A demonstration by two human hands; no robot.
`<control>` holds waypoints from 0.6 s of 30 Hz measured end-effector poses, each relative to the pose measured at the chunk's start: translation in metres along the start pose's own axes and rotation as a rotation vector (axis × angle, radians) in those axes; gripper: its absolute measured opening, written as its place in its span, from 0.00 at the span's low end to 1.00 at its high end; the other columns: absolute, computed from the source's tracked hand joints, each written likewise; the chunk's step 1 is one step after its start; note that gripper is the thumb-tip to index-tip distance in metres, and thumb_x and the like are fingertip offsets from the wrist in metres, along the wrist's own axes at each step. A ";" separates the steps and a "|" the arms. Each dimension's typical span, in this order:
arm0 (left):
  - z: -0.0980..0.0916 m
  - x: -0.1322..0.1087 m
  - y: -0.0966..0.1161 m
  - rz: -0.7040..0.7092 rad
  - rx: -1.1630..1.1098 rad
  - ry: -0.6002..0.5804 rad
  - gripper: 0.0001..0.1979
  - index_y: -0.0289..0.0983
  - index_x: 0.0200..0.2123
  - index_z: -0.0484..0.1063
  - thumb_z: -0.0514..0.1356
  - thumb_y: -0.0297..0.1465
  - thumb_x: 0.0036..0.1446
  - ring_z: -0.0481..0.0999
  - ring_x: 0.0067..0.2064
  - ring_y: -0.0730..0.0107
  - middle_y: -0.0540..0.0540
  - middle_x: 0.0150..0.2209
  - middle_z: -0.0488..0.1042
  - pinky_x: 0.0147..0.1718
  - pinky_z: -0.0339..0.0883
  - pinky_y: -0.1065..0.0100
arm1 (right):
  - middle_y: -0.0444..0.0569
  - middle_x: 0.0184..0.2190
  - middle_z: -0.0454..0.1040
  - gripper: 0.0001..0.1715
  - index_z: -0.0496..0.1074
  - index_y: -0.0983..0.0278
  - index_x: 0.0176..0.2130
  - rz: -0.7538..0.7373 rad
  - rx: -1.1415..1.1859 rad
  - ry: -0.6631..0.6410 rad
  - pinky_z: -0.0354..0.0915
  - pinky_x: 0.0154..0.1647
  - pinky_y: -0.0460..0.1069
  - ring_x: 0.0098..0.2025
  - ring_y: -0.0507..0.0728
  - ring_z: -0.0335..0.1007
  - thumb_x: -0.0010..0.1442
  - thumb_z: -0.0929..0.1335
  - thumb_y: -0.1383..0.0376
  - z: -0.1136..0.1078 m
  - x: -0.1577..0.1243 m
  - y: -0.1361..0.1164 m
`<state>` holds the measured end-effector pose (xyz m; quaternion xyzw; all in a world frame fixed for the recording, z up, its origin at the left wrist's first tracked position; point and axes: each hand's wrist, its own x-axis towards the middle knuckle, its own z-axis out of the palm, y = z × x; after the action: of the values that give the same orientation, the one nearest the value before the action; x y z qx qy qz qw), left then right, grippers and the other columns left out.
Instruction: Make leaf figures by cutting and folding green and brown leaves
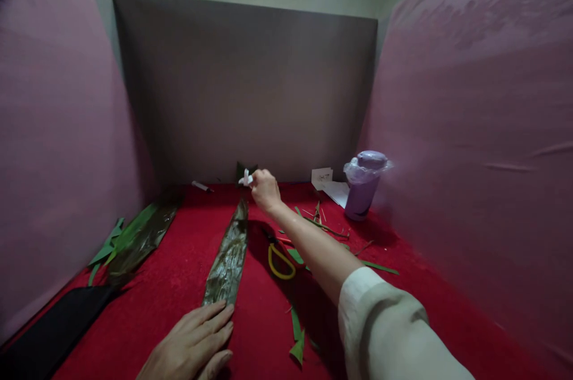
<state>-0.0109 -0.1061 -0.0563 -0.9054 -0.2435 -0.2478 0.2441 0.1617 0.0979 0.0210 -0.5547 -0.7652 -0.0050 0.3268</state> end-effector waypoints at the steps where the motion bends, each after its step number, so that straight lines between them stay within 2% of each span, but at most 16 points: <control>1: 0.000 0.000 0.000 -0.002 0.002 0.002 0.09 0.36 0.34 0.76 0.58 0.33 0.53 0.79 0.38 0.62 0.46 0.37 0.80 0.33 0.76 0.65 | 0.54 0.43 0.69 0.11 0.67 0.69 0.43 0.002 0.027 0.040 0.63 0.42 0.54 0.43 0.57 0.66 0.64 0.60 0.66 -0.009 0.002 -0.003; 3: 0.000 0.000 0.001 -0.009 0.001 -0.009 0.09 0.36 0.34 0.75 0.58 0.33 0.52 0.79 0.38 0.61 0.46 0.37 0.80 0.33 0.76 0.65 | 0.53 0.39 0.71 0.12 0.68 0.70 0.41 -0.044 0.100 0.040 0.62 0.38 0.50 0.40 0.55 0.66 0.64 0.59 0.67 -0.022 -0.008 -0.012; 7: -0.002 0.002 0.006 -0.041 -0.006 -0.006 0.09 0.35 0.34 0.75 0.57 0.32 0.53 0.79 0.38 0.60 0.44 0.37 0.80 0.33 0.77 0.62 | 0.42 0.23 0.71 0.02 0.70 0.67 0.29 -0.232 0.257 -0.180 0.56 0.23 0.41 0.26 0.49 0.65 0.53 0.68 0.69 -0.026 -0.069 -0.035; 8: -0.002 0.002 0.008 -0.051 -0.010 -0.001 0.10 0.35 0.35 0.75 0.57 0.32 0.53 0.79 0.38 0.60 0.44 0.37 0.80 0.34 0.77 0.61 | 0.41 0.23 0.71 0.01 0.70 0.66 0.30 -0.271 0.286 -0.231 0.55 0.22 0.41 0.24 0.48 0.64 0.52 0.68 0.70 -0.024 -0.087 -0.040; 10: -0.002 0.003 0.010 -0.068 -0.024 0.012 0.11 0.34 0.37 0.75 0.56 0.32 0.54 0.78 0.40 0.58 0.43 0.39 0.80 0.35 0.76 0.60 | 0.40 0.22 0.71 0.05 0.71 0.65 0.31 -0.329 0.318 -0.303 0.54 0.22 0.40 0.23 0.47 0.63 0.50 0.68 0.73 -0.018 -0.119 -0.047; 12: -0.001 0.004 0.012 -0.100 -0.041 0.032 0.12 0.34 0.39 0.74 0.55 0.32 0.55 0.78 0.41 0.57 0.43 0.40 0.79 0.36 0.76 0.59 | 0.42 0.26 0.71 0.08 0.71 0.65 0.31 -0.411 0.318 -0.371 0.56 0.25 0.40 0.26 0.48 0.64 0.48 0.67 0.75 -0.011 -0.140 -0.052; 15: 0.002 0.003 0.014 -0.160 -0.075 0.053 0.11 0.36 0.39 0.74 0.55 0.32 0.56 0.78 0.38 0.59 0.47 0.35 0.80 0.33 0.76 0.61 | 0.44 0.29 0.71 0.09 0.71 0.65 0.31 -0.516 0.269 -0.425 0.58 0.29 0.41 0.29 0.49 0.66 0.48 0.65 0.77 0.002 -0.148 -0.052; 18: 0.004 0.001 0.017 -0.191 -0.085 0.045 0.11 0.36 0.37 0.74 0.54 0.33 0.57 0.78 0.34 0.61 0.46 0.34 0.80 0.29 0.75 0.64 | 0.47 0.30 0.71 0.09 0.71 0.66 0.30 -0.511 0.235 -0.417 0.58 0.30 0.43 0.30 0.51 0.65 0.49 0.65 0.77 0.017 -0.133 -0.045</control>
<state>0.0004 -0.1163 -0.0642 -0.8818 -0.3124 -0.3005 0.1860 0.1380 -0.0256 -0.0442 -0.2930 -0.9250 0.1148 0.2130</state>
